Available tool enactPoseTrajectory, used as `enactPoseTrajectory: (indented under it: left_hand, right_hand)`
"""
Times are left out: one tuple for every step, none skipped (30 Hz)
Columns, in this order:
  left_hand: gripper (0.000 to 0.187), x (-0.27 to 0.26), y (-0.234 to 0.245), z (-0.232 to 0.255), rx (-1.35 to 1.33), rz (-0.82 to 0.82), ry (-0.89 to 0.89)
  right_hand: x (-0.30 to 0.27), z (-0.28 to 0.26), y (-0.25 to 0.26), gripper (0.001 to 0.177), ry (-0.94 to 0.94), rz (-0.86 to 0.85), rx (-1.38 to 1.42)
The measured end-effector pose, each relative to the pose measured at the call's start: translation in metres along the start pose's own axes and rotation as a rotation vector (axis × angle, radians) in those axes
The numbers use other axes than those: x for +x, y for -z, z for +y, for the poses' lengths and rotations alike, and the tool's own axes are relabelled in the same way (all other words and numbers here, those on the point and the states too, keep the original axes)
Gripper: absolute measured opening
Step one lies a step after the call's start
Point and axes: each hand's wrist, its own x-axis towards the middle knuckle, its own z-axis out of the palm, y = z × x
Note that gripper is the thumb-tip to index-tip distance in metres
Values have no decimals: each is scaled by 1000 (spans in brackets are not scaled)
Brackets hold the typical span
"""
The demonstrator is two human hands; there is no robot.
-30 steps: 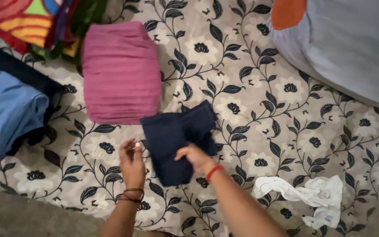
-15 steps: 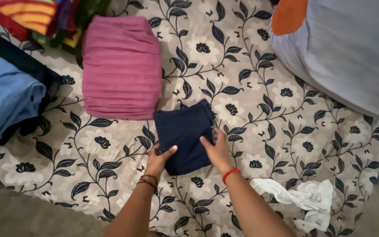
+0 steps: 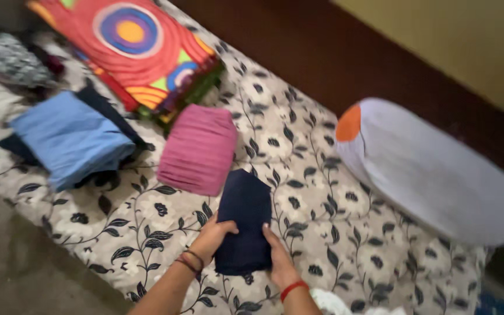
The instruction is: The person folds several items of clothing including a patterned blanket, a yellow shirt, and dark trousers on a bed, then hangs the shirt and a blanket over a line, and finally gathers the remaining folded items by hand.
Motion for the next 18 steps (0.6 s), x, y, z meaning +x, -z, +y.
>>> enactPoseTrajectory:
  left_hand:
    - [46,-17,7,15,-144,-25,132]
    - [43,-29,15,28,-283,-63,263]
    - [43,-37,24,40,-292,-54,232]
    - [39,-44,36,48,-307,-69,320]
    - [37,-49,47,53,-323,-87,408]
    - [37,-52,60,56,-331,-85,388]
    - [35,-55,73,59,-303,-113,281]
    - [34,-56,86,62,-273,-142,179]
    - [34,-56,99,66,-280,-142,164]
    - [41,-56,113,71,-276,-118,141]
    - [49,-55,126,76,-273,-94,119]
    - [49,-53,140,82,-272,-100,101]
    - [59,-51,153,87,-212,-163,-10]
    - [69,-54,171,88,-147,-223,-107]
    - [69,-55,188,92,-140,-227,-111]
    - [77,-55,217,104,-82,-155,-120]
    - [89,-55,252,119,-24,-83,-133]
    - [89,-57,275,126,-12,-86,-131]
  right_hand:
    - [-11,-7,-6,78,9,-28,-26]
    - [-23,-13,-14,76,-47,-62,102]
    - [-30,-20,-23,75,-106,-97,229]
    - [-37,-27,-31,75,-98,-111,210]
    - [-41,-33,-39,70,-64,-124,210]
    - [-44,-35,-50,66,-31,-137,215]
    - [-46,-36,-60,66,-24,-150,200]
    - [-48,-37,-70,63,-12,-145,182]
    - [-48,-37,-82,60,1,-140,164]
    - [-49,-36,-92,60,7,-146,153]
    - [-49,-35,-103,56,-4,-133,119]
    - [-45,-34,-119,54,-4,-123,91]
    - [-40,-37,-136,54,11,-132,85]
    - [-39,-32,-152,53,66,-145,39]
    - [-38,-25,-175,52,120,-157,-7]
    - [-37,-12,-214,52,126,-161,12]
    - [-37,-3,-252,54,129,-82,-15]
    - [-38,0,-276,57,127,-2,-50]
